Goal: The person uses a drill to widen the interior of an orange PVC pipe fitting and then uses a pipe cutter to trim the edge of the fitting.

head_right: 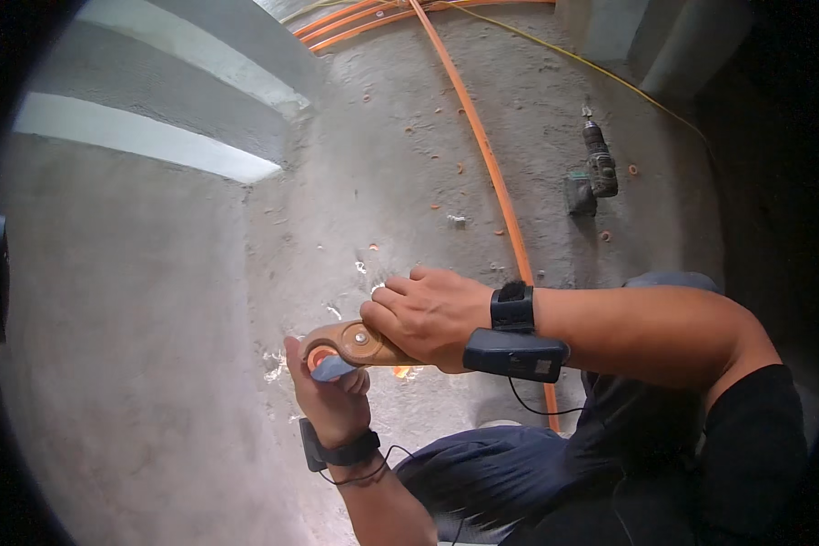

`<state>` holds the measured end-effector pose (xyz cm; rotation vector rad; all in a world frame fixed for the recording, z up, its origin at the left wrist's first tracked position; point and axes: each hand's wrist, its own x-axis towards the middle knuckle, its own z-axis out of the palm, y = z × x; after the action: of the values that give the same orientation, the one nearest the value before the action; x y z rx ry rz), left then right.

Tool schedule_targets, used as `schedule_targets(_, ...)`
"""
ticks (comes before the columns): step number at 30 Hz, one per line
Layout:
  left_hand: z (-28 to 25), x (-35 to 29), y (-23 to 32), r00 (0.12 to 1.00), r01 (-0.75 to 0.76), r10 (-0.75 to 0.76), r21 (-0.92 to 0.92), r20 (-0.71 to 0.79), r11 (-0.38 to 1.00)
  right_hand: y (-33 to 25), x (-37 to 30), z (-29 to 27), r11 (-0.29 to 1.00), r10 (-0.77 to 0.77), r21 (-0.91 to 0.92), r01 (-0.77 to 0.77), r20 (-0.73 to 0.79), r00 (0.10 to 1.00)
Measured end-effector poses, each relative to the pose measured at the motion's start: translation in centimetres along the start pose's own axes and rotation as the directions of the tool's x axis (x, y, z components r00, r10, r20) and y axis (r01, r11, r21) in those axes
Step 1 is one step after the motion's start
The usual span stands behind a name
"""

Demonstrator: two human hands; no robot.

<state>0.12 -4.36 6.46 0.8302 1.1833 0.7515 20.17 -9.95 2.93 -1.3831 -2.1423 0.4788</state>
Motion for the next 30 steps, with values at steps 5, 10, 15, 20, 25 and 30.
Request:
schedule_targets(5,-0.8,0.1,-0.1,0.997,0.053,-0.052,-0.017,0.058,0.998,0.1,0.0,-0.3,1.000,-0.008,-0.020,0.009,0.037,0.999)
schedule_targets(10,-0.4,-0.3,-0.1,0.990,0.113,-0.112,-0.006,0.084,0.994,0.5,0.1,0.1,1.000,-0.024,0.003,0.024,0.012,1.000)
schedule_targets(15,-0.6,-0.2,0.2,0.976,0.105,-0.095,-0.044,0.198,0.993,-0.1,0.6,-1.2,0.974,0.131,0.159,-0.162,0.188,0.973)
schedule_targets(20,-1.5,0.2,0.2,0.921,0.105,-0.072,-0.066,0.384,0.992,0.4,1.2,-1.3,0.854,0.399,0.329,-0.403,0.083,0.913)
schedule_targets(25,-0.5,0.1,0.0,0.969,0.090,-0.079,-0.034,0.234,0.995,-1.3,1.6,-1.9,0.422,0.378,0.872,-0.250,0.081,0.922)
schedule_targets(30,-0.5,0.6,-0.8,0.981,0.032,-0.031,-0.004,0.190,0.999,-1.5,1.8,-0.9,0.374,0.349,0.909,-0.186,0.048,0.936)
